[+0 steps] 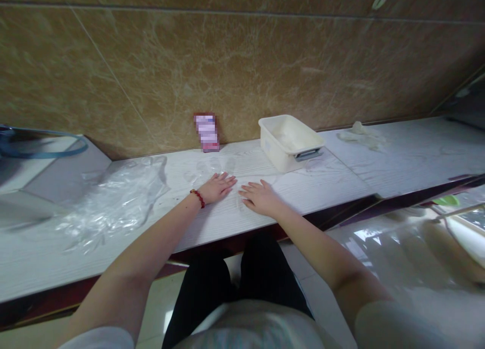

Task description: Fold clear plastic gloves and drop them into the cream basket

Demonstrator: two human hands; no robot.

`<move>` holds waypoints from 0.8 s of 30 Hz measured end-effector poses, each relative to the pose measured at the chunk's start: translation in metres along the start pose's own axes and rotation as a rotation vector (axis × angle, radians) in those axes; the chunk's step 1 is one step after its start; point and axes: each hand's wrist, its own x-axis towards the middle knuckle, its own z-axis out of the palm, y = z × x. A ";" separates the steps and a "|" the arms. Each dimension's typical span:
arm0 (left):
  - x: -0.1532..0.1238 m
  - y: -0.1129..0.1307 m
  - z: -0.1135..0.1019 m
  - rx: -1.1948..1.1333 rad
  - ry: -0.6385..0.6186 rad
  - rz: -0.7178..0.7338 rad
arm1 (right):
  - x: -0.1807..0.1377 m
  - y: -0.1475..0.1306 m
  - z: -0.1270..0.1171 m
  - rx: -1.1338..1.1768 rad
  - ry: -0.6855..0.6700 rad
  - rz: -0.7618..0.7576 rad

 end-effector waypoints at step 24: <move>-0.066 -0.086 -0.033 -0.191 0.396 -0.922 | -0.021 -0.009 0.003 0.111 0.065 0.108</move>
